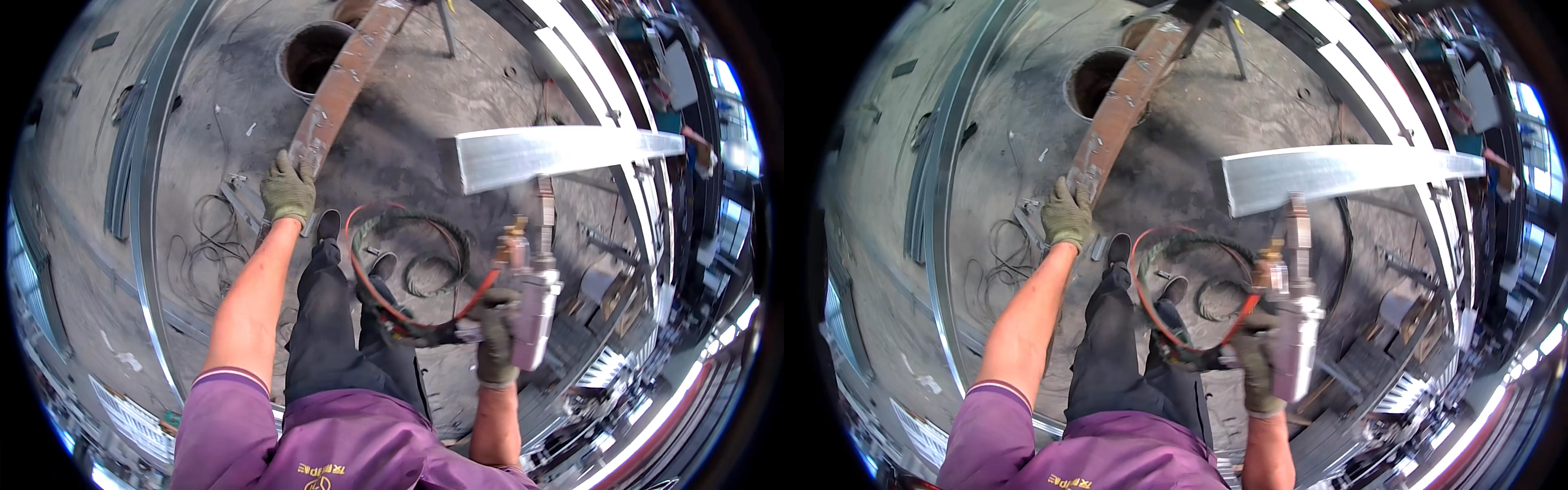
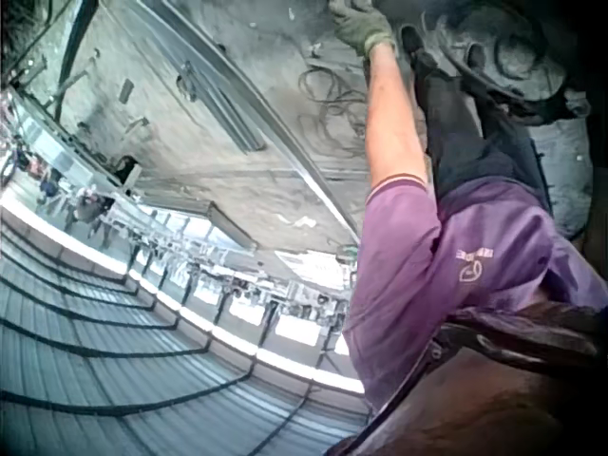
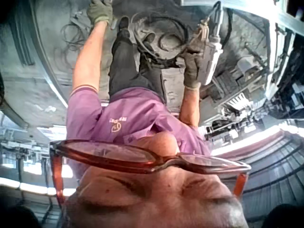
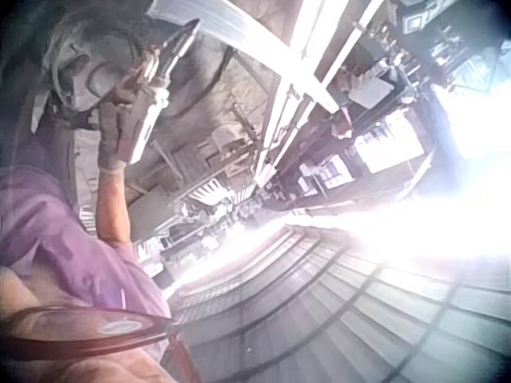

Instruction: The person welds several metal frame components together using a handheld welding torch. They position the pieces, apply welds at the joints, and occasionally use a hammer to adjust alignment.

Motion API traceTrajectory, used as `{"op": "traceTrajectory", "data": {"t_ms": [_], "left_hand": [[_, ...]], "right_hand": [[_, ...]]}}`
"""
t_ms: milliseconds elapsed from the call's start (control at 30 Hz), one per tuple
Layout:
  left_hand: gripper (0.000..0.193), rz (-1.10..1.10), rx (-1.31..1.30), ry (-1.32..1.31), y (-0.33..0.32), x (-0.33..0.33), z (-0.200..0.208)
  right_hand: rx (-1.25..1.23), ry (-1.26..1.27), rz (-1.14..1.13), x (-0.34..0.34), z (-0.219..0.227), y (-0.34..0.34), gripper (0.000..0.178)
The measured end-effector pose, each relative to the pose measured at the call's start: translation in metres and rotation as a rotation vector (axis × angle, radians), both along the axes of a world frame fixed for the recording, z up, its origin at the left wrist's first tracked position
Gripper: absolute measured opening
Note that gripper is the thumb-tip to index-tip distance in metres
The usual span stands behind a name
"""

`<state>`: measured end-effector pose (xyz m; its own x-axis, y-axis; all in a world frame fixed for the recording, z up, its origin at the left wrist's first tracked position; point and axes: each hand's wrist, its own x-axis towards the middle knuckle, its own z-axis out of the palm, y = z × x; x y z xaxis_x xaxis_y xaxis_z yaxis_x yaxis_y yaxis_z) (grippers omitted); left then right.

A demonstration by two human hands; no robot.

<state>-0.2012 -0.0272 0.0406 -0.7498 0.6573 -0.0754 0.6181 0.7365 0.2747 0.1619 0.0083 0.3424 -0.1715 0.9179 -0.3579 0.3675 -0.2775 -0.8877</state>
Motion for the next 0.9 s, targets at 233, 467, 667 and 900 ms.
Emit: {"op": "traceTrajectory", "data": {"t_ms": [233, 467, 667, 900], "left_hand": [[0.068, -0.012, 0.026, -0.088, -0.021, -0.029, -0.020], [0.074, -0.226, 0.018, -0.192, -0.030, 0.011, 0.061], [0.093, -1.149, 0.208, -0.996, -0.037, 0.211, 0.261], [0.038, -0.865, 0.045, -1.134, -0.036, 0.279, 0.275]], "right_hand": [[0.286, -0.089, -0.497, 0.102, 0.066, -0.009, 0.035], [0.454, -0.252, -0.899, 0.182, 0.105, -0.091, 0.026], [0.136, 0.094, -0.910, 0.139, 0.047, -0.107, 0.027], [0.198, -0.009, -0.368, 0.051, 0.020, -0.064, 0.043]]}}
